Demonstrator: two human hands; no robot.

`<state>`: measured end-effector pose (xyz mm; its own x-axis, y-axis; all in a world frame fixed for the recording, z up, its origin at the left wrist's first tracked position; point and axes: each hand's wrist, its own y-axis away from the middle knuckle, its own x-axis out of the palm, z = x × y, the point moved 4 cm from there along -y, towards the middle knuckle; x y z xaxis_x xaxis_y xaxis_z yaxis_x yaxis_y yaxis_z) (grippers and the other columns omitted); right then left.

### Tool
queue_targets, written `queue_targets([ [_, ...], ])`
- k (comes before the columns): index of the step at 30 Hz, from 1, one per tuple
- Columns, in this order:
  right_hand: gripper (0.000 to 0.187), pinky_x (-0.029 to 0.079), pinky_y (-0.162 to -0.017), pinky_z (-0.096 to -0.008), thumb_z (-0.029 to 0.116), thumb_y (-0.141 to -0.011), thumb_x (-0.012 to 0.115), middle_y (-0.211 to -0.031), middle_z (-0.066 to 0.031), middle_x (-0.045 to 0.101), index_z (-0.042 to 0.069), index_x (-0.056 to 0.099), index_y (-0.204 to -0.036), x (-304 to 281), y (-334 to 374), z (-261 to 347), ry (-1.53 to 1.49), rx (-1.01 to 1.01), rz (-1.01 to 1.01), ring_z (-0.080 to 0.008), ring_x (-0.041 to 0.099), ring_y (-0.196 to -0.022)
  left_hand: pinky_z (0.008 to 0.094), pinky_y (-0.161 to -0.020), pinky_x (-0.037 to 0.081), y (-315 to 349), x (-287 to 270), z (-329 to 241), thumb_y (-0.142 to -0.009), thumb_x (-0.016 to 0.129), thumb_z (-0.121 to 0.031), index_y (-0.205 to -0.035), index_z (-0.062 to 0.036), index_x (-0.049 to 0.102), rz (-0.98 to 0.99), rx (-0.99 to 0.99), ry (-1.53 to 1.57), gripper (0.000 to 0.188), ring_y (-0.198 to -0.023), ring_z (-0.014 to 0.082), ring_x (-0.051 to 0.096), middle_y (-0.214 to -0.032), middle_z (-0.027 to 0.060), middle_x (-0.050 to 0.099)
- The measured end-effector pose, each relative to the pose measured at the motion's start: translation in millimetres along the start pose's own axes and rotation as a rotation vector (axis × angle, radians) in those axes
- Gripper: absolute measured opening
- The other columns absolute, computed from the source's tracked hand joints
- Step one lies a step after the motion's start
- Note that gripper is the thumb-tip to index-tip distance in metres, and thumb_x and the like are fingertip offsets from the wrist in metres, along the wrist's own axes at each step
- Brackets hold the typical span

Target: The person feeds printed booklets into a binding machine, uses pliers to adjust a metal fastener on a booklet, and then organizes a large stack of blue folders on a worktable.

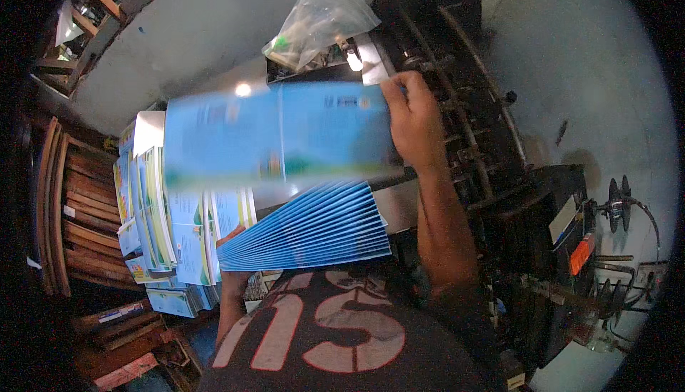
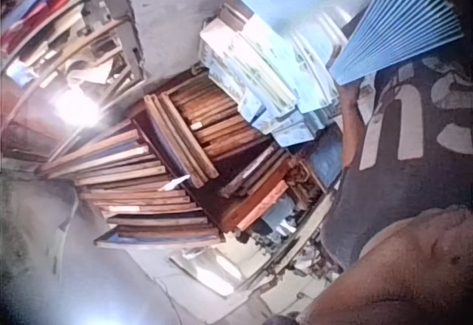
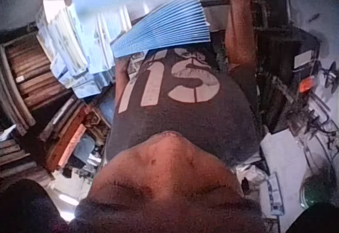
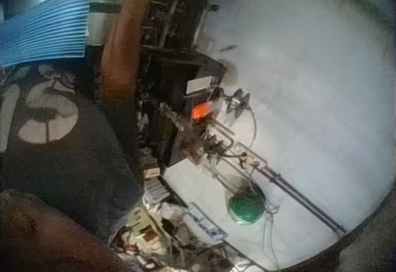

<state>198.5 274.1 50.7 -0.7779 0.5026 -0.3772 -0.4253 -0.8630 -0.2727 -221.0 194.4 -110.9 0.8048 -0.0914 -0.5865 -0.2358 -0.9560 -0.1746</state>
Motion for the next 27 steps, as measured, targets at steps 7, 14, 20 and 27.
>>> queue_targets([
  [7, 0.030, 0.046, -0.092, -0.0462, 0.020, -0.090, 0.061, -0.123, -0.0215, 0.057, 0.002, 0.056, -0.114, 41.7, -29.6, -146.3, 0.585, 0.133, 0.049, -0.0357, 0.057, -0.112, 0.0438, -0.111, 0.033, -8.4, 7.1, -9.3, -0.063, 0.087, -0.006, -0.108, -0.0056, 0.044, -0.005, -0.162, 0.215, 0.061, -0.126, 0.0291, 0.047, -0.123, 0.0142, 0.055],
  [14, 0.098, 0.021, -0.114, -0.0520, 0.036, -0.063, 0.086, -0.150, -0.0195, 0.029, 0.004, 0.036, -0.142, 49.9, 81.5, 8.4, 0.486, -0.412, 0.995, -0.0362, 0.025, -0.139, 0.0436, -0.108, 0.037, -7.3, -6.0, -4.4, -0.068, 0.083, -0.002, -0.107, -0.0050, 0.048, -0.062, -0.133, 0.279, 0.052, -0.122, 0.0309, 0.050, -0.116, 0.0101, 0.058],
  [20, 0.096, 0.028, -0.110, -0.0491, 0.033, -0.059, 0.088, -0.136, -0.0170, 0.042, 0.005, 0.039, -0.137, 23.2, 113.1, -19.4, 0.482, -0.312, 0.884, -0.0351, 0.037, -0.129, 0.0427, -0.100, 0.044, -20.0, 7.5, -16.9, -0.071, 0.081, -0.005, -0.101, -0.0042, 0.060, -0.115, -0.255, 0.500, 0.037, -0.115, 0.0307, 0.054, -0.104, 0.0067, 0.054],
  [27, 0.057, 0.040, -0.099, -0.0433, 0.026, -0.062, 0.085, -0.109, -0.0103, 0.064, 0.009, 0.063, -0.112, 15.5, 109.6, -26.5, 0.260, -0.140, 0.746, -0.0292, 0.058, -0.108, 0.0431, -0.100, 0.043, -18.9, 6.2, -17.8, -0.070, 0.082, -0.008, -0.099, -0.0037, 0.063, -0.110, -0.207, 0.412, 0.035, -0.111, 0.0298, 0.056, -0.103, 0.0073, 0.054],
])
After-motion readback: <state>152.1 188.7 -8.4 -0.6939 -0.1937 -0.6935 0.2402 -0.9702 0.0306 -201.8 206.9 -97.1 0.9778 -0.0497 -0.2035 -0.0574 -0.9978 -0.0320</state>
